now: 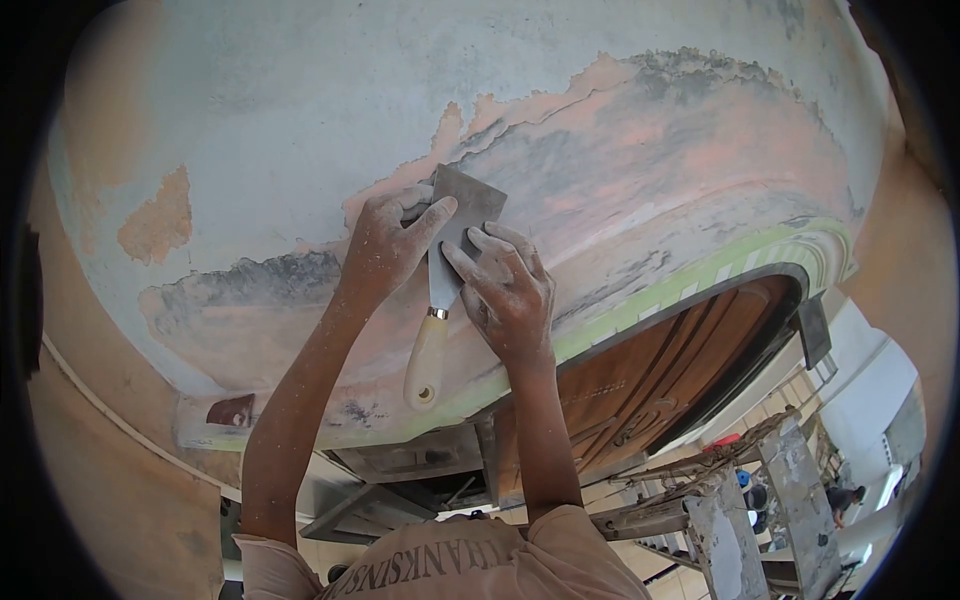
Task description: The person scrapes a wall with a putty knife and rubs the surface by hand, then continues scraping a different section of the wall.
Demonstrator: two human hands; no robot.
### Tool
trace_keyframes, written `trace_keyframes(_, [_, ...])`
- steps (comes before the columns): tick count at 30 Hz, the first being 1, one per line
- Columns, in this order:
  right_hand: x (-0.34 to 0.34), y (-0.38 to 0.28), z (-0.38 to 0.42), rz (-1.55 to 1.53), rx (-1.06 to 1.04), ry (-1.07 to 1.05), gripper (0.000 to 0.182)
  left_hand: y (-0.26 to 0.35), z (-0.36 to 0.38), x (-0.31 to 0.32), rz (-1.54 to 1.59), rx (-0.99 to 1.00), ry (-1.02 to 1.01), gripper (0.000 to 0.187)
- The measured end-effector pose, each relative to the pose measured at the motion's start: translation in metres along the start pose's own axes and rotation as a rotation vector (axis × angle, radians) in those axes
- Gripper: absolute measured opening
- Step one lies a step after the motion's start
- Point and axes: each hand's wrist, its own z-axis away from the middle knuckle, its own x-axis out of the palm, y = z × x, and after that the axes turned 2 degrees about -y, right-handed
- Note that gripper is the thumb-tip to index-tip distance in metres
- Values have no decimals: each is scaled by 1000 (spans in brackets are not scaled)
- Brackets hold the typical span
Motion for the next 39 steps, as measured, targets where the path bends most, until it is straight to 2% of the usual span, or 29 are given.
trace_keyframes(6, [1,-3,-2,27,52,-44,52,-6,-4,8,-29,38,68,32])
trace_keyframes(9, [1,-3,6,-35,120,42,47,-10,-5,13,-35,19,116,33])
trace_keyframes(12, [1,-25,30,-541,596,162,45,-2,-9,12,-9,3,156,32])
trace_keyframes(13, [-1,-26,39,-700,619,74,51,2,-10,12,9,2,168,32])
trace_keyframes(16, [-14,-45,32,-1337,927,-25,55,5,-8,19,54,-52,200,30])
trace_keyframes(17, [-8,-47,31,-1256,912,-30,53,5,-8,19,83,-81,188,29])
trace_keyframes(20, [0,-35,47,-1627,889,2,57,4,-7,20,128,-110,170,29])
trace_keyframes(22, [5,-38,50,-1702,919,54,59,2,-8,21,102,-57,187,29])
trace_keyframes(28, [0,-38,45,-1979,807,122,63,15,-6,24,389,-258,192,31])
trace_keyframes(29, [-2,-37,44,-2010,791,136,63,16,-6,25,353,-239,200,32])
trace_keyframes(34, [-8,-46,44,-2026,1017,206,60,1,-7,27,97,-79,233,34])
trace_keyframes(37, [-16,-49,33,-1991,1082,191,59,10,-10,20,113,-226,132,30])
trace_keyframes(39, [-23,-50,30,-1969,1108,169,58,18,-9,25,214,-235,176,34])
